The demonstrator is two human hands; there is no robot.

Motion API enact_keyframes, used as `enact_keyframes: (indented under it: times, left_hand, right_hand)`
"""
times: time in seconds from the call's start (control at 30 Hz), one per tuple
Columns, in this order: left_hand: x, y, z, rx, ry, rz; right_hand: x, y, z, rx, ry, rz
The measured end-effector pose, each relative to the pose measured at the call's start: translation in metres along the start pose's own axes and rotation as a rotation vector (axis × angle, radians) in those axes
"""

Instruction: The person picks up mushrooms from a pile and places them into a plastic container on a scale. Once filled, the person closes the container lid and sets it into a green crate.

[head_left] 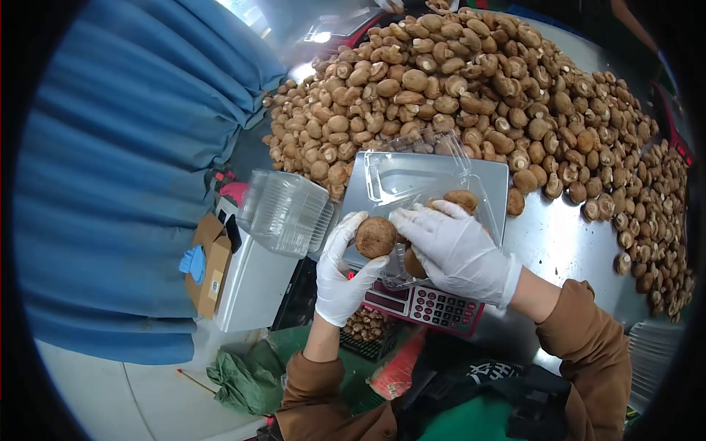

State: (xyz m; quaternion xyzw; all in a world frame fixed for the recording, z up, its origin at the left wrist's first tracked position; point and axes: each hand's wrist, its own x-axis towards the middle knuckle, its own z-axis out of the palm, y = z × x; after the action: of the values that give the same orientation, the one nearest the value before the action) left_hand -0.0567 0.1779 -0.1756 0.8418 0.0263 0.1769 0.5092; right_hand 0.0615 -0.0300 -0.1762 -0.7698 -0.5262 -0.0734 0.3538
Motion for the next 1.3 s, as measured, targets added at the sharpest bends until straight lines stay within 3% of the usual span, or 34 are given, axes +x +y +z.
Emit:
enact_keyframes:
  times: [0.1, 0.23, 0.33, 0.43, 0.53, 0.57, 0.77, 0.9, 0.93, 1.07, 1.3]
  left_hand:
    - [-0.002, 0.015, 0.004, -0.109, 0.031, -0.086]
    - [-0.009, 0.021, 0.003, -0.097, 0.054, -0.061]
    - [-0.016, 0.032, 0.010, -0.301, 0.147, -0.058]
    - [-0.024, 0.030, 0.001, -1.042, -0.069, -0.245]
    - [-0.035, 0.052, 0.012, -1.222, 0.112, -0.539]
    - [-0.036, 0.059, 0.012, -1.288, -0.005, -0.486]
    - [-0.046, 0.063, 0.033, -1.465, -0.184, -0.531]
    - [-0.045, 0.083, 0.082, -0.956, -0.303, -0.520]
    - [-0.045, 0.084, 0.103, -0.847, -0.334, -0.414]
    - [-0.053, 0.077, 0.171, -0.296, -0.473, 0.037]
    - [-0.055, 0.098, 0.235, -0.399, -0.462, 0.054]
  right_hand:
    - [0.001, 0.004, 0.007, -0.098, -0.090, -0.016]
    - [0.001, -0.002, -0.015, -0.016, 0.022, -0.011]
    - [-0.009, -0.002, -0.038, 0.047, 0.102, 0.070]
    - [-0.031, 0.002, -0.049, 0.188, 0.254, 0.155]
    - [-0.055, 0.014, -0.065, 0.283, 0.288, 0.280]
    - [-0.065, 0.018, -0.068, 0.298, 0.312, 0.336]
    - [-0.129, 0.038, -0.073, 0.270, 0.401, 0.542]
    - [-0.160, -0.003, -0.086, 0.564, 0.276, 0.695]
    - [-0.168, -0.010, -0.087, 0.684, 0.212, 0.732]
    - [-0.195, -0.033, -0.087, 1.172, 0.302, 0.827]
    - [-0.242, -0.030, -0.107, 1.216, 0.483, 0.869]
